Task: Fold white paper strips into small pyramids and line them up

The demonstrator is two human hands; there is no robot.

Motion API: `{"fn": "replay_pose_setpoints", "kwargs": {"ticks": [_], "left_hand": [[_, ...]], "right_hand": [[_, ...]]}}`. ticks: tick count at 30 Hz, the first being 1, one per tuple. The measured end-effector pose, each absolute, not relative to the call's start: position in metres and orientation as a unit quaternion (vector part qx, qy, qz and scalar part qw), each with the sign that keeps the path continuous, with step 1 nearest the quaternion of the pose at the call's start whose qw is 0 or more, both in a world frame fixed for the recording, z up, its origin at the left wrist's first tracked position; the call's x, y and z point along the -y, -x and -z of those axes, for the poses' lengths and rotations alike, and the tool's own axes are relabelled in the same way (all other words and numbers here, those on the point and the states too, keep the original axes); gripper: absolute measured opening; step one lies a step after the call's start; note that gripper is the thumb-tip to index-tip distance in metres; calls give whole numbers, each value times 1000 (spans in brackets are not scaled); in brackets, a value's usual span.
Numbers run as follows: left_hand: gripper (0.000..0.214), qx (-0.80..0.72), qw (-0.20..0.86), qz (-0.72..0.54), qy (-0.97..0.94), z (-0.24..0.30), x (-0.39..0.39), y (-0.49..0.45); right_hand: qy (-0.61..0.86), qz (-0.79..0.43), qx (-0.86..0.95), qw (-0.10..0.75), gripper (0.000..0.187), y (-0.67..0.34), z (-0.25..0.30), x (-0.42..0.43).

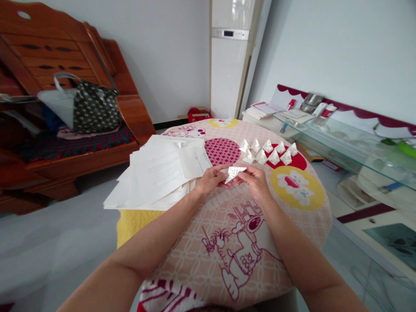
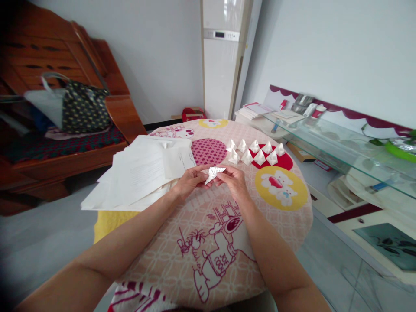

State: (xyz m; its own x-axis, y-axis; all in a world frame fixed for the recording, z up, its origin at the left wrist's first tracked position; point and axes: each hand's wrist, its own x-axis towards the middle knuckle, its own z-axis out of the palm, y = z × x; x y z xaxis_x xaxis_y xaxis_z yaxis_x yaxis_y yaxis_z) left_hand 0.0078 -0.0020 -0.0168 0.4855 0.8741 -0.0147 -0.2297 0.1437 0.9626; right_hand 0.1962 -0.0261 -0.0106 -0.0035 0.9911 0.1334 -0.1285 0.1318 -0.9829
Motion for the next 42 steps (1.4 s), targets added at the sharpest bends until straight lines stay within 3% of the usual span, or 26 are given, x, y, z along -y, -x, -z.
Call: {"fn": "replay_pose_setpoints", "kwargs": {"ticks": [16, 33, 42], "left_hand": [[44, -315, 770, -361, -422, 7, 6, -8], [46, -308, 721, -398, -476, 11, 9, -11], [42, -338, 632, -418, -558, 20, 8, -18]], "right_hand": [[420, -476, 541, 552, 45, -196, 13, 26], [397, -495, 527, 566, 44, -194, 11, 27], [466, -469, 548, 512, 18, -186, 15, 28]]}}
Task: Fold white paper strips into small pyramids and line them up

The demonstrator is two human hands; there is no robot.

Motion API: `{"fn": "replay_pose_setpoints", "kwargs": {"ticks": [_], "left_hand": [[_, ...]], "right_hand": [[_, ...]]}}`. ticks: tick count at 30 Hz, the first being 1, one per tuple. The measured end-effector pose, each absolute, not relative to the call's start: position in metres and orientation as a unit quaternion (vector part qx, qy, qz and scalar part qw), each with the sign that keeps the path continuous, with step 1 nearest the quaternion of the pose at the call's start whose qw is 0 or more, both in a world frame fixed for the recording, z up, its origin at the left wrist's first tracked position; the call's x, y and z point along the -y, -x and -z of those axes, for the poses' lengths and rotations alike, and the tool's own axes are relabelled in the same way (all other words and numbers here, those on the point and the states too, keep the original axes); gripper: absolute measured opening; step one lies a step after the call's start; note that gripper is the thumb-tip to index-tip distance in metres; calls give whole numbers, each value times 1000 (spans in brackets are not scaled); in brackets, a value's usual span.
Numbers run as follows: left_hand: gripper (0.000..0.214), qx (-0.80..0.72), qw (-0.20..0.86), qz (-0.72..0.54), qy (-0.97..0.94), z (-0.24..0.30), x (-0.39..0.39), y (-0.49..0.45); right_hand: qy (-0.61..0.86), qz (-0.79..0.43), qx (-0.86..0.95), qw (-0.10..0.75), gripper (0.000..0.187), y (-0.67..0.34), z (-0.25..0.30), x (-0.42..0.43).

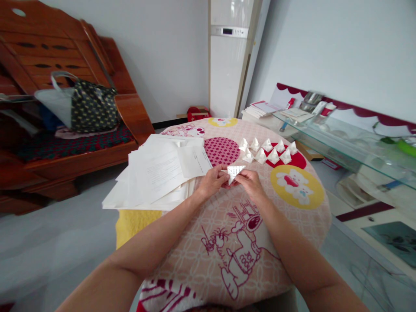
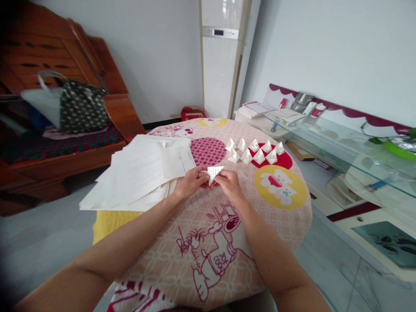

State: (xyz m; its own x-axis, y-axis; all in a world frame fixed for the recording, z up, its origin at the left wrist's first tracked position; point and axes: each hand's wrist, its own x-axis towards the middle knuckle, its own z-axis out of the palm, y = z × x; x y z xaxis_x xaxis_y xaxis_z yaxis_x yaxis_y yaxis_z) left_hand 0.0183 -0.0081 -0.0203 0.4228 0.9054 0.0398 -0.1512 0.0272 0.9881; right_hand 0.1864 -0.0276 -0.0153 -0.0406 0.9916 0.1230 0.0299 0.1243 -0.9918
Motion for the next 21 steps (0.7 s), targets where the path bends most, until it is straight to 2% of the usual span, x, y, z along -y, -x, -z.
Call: {"fn": "replay_pose_setpoints", "kwargs": {"ticks": [4, 7, 10, 15, 21], "left_hand": [[37, -373, 597, -416, -576, 22, 7, -17], [47, -369, 603, -426, -565, 21, 9, -17], [60, -346, 645, -442, -519, 20, 11, -18], [61, -332, 689, -450, -460, 19, 11, -20], [47, -328, 731, -444, -401, 18, 9, -20]], "right_hand": [[497, -309, 647, 489, 17, -188, 20, 27], [472, -149, 730, 471, 23, -189, 20, 29], [455, -52, 766, 450, 35, -188, 20, 30], [455, 8, 783, 424, 34, -187, 23, 31], [464, -21, 766, 445, 27, -186, 25, 30]]}}
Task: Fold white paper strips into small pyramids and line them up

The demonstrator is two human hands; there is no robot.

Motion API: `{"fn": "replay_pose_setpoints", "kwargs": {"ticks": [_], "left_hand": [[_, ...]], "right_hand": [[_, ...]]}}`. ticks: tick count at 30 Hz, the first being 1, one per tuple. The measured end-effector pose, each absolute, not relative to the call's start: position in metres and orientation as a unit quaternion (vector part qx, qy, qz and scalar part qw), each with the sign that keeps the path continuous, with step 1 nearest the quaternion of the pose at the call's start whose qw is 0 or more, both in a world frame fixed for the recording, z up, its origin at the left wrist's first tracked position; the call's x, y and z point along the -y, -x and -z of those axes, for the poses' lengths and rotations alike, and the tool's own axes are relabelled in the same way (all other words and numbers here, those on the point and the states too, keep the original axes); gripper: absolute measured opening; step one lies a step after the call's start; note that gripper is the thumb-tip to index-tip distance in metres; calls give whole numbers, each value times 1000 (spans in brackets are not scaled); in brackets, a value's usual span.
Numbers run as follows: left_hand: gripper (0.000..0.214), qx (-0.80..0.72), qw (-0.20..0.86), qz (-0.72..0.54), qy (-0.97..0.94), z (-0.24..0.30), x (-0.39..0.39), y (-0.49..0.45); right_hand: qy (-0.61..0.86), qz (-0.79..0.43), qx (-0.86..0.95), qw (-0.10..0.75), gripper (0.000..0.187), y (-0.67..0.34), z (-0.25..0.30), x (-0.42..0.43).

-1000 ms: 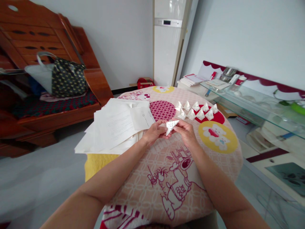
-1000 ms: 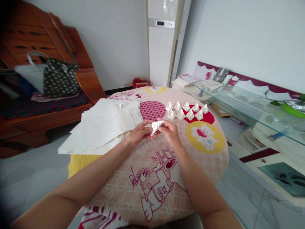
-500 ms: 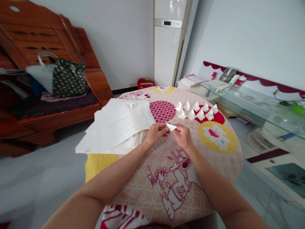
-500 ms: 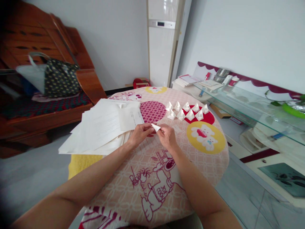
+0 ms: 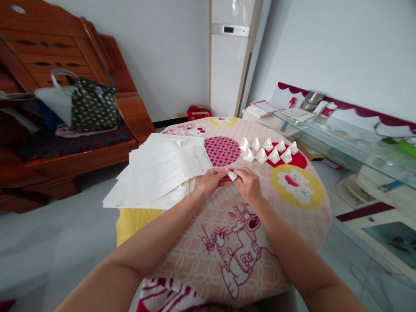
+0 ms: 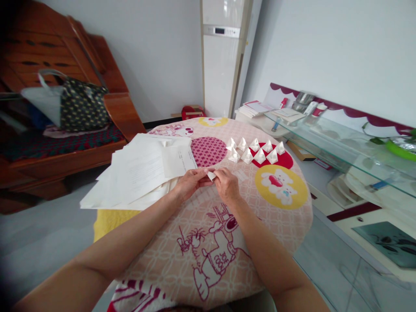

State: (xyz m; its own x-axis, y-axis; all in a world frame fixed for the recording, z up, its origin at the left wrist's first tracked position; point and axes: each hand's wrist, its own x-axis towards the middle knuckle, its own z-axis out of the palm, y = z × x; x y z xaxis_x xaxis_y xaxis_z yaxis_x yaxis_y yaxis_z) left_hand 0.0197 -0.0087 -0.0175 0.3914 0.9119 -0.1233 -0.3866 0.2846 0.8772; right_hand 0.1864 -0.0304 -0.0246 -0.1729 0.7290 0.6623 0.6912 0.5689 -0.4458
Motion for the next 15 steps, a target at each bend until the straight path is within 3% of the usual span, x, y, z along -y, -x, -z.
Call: {"fn": "replay_pose_setpoints", "kwargs": {"ticks": [4, 15], "left_hand": [[39, -344, 735, -440, -385, 17, 7, -19], [45, -391, 706, -403, -431, 21, 1, -13]], "right_hand": [[479, -73, 737, 471, 25, -185, 22, 31], [518, -302, 622, 504, 20, -188, 18, 28]]}}
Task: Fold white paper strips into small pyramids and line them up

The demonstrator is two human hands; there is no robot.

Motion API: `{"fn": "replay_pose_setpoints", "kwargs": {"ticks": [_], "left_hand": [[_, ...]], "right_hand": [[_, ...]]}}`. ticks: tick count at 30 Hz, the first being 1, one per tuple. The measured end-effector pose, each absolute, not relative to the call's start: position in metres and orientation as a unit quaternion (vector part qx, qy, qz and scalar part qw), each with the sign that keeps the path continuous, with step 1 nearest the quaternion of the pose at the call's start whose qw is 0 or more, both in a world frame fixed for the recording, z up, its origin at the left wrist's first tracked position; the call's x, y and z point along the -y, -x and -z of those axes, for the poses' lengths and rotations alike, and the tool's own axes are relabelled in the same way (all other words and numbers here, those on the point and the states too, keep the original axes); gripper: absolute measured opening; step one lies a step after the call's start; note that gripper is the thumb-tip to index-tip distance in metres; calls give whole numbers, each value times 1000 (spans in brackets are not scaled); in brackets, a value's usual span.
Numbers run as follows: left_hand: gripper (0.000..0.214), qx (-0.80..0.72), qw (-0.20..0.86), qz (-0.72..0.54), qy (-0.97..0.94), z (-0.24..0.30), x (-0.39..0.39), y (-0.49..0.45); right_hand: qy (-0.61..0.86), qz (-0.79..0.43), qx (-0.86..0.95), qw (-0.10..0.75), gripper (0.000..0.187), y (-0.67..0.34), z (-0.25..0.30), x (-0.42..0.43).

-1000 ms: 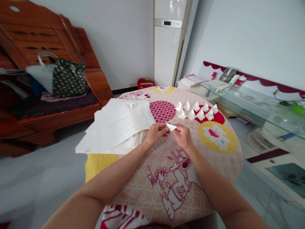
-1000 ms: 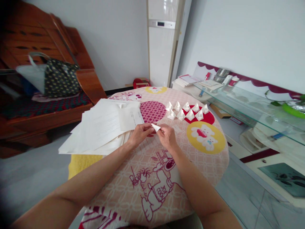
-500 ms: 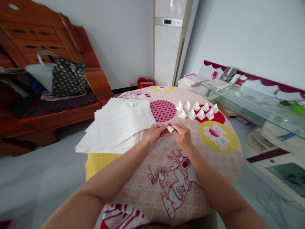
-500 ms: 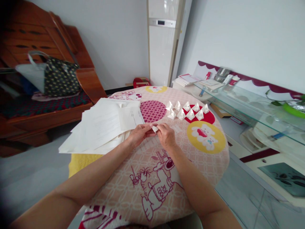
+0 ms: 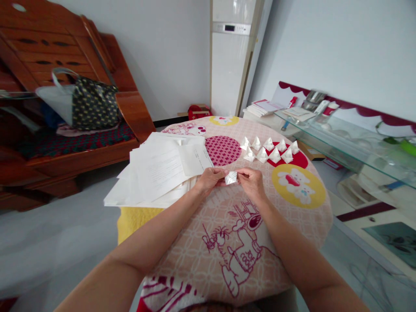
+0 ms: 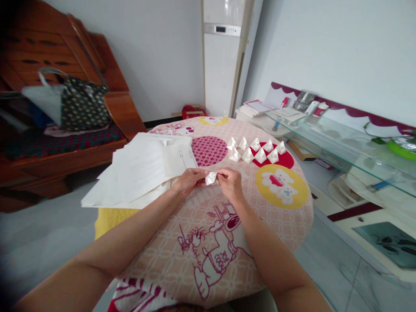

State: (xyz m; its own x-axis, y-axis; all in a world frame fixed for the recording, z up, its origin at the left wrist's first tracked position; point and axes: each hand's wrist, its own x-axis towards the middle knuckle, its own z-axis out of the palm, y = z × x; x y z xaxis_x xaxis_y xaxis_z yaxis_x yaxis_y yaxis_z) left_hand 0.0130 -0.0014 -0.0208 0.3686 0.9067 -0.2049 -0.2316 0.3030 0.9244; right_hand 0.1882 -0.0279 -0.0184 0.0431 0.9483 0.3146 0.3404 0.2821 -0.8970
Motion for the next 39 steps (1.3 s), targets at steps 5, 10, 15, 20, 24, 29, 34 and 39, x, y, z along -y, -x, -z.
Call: {"fn": "replay_pose_setpoints", "kwargs": {"ticks": [5, 10, 15, 20, 24, 29, 34, 39], "left_hand": [[46, -397, 671, -412, -472, 21, 1, -11], [41, -397, 638, -409, -518, 23, 0, -10], [34, -418, 594, -380, -573, 22, 2, -11], [33, -417, 572, -365, -604, 19, 4, -10], [33, -406, 570, -370, -610, 18, 3, -8], [31, -402, 559, -389, -612, 18, -1, -7], [30, -415, 541, -393, -618, 19, -2, -6], [32, -412, 564, -392, -599, 20, -1, -7]], "right_hand": [[501, -438, 554, 501, 18, -189, 15, 27], [480, -524, 510, 485, 28, -192, 10, 30], [494, -530, 529, 443, 24, -195, 13, 29], [499, -511, 536, 450, 24, -193, 16, 29], [499, -511, 528, 459, 29, -191, 13, 31], [490, -590, 496, 407, 33, -191, 8, 34], [481, -642, 494, 335, 31, -194, 7, 36], [477, -643, 491, 342, 28, -194, 8, 37]]}}
